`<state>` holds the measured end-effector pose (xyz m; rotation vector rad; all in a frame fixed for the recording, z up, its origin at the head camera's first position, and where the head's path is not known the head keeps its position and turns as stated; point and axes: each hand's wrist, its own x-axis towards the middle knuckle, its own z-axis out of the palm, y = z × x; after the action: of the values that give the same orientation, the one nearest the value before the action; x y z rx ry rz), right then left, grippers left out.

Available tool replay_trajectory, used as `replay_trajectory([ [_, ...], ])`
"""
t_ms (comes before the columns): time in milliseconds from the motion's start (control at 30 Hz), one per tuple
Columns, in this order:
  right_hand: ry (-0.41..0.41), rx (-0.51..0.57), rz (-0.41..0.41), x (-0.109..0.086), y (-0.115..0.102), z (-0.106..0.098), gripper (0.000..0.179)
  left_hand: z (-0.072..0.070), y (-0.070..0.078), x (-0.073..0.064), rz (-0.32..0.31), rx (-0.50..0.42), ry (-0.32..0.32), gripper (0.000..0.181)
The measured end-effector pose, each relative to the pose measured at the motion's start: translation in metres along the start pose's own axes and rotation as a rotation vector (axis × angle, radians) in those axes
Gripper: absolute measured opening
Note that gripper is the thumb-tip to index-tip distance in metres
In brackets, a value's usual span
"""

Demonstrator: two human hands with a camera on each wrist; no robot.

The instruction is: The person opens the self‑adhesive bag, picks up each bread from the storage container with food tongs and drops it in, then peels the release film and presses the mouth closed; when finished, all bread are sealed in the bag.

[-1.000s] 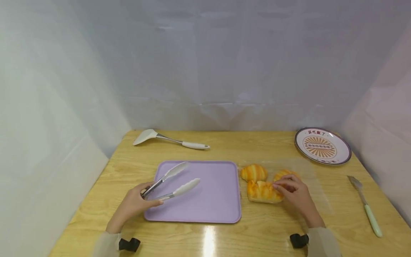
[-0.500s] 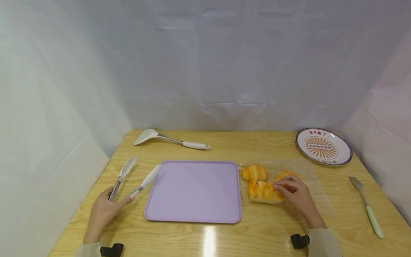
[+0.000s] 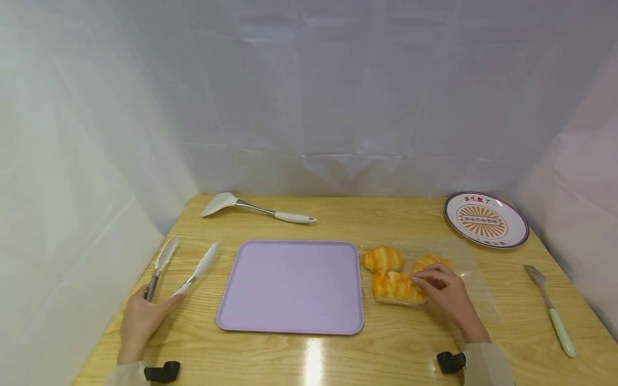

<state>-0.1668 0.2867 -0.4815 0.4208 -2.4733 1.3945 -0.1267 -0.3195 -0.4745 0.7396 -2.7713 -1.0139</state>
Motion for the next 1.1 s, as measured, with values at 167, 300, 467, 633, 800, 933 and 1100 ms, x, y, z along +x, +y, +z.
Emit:
replay_trajectory([
  [167, 0.013, -0.013, -0.019, 0.000, 0.001, 0.001, 0.010, -0.003, -0.001, 0.002, -0.017, -0.006, -0.035, 0.104],
  [300, 0.009, -0.001, -0.022, 0.000, 0.001, 0.002, 0.011, -0.005, 0.000, 0.001, -0.014, -0.024, -0.068, 0.102],
  [467, 0.010, 0.010, -0.026, -0.001, 0.000, 0.001, 0.012, -0.006, 0.000, 0.001, -0.001, -0.001, -0.077, 0.102],
  [633, 0.017, 0.004, -0.063, -0.001, 0.000, 0.001, 0.013, -0.005, 0.000, 0.001, -0.002, 0.046, -0.101, 0.106],
  [800, 0.036, -0.038, -0.087, 0.003, -0.004, 0.000, 0.014, -0.004, 0.002, -0.001, -0.002, 0.059, -0.064, 0.101],
  [933, 0.039, -0.047, -0.105, 0.012, -0.010, 0.001, 0.013, -0.002, 0.015, -0.009, 0.047, -0.009, 0.044, 0.087],
  [1100, 0.032, -0.051, -0.183, 0.031, -0.022, 0.003, 0.015, 0.009, 0.052, -0.026, 0.203, -0.149, 0.103, 0.066],
])
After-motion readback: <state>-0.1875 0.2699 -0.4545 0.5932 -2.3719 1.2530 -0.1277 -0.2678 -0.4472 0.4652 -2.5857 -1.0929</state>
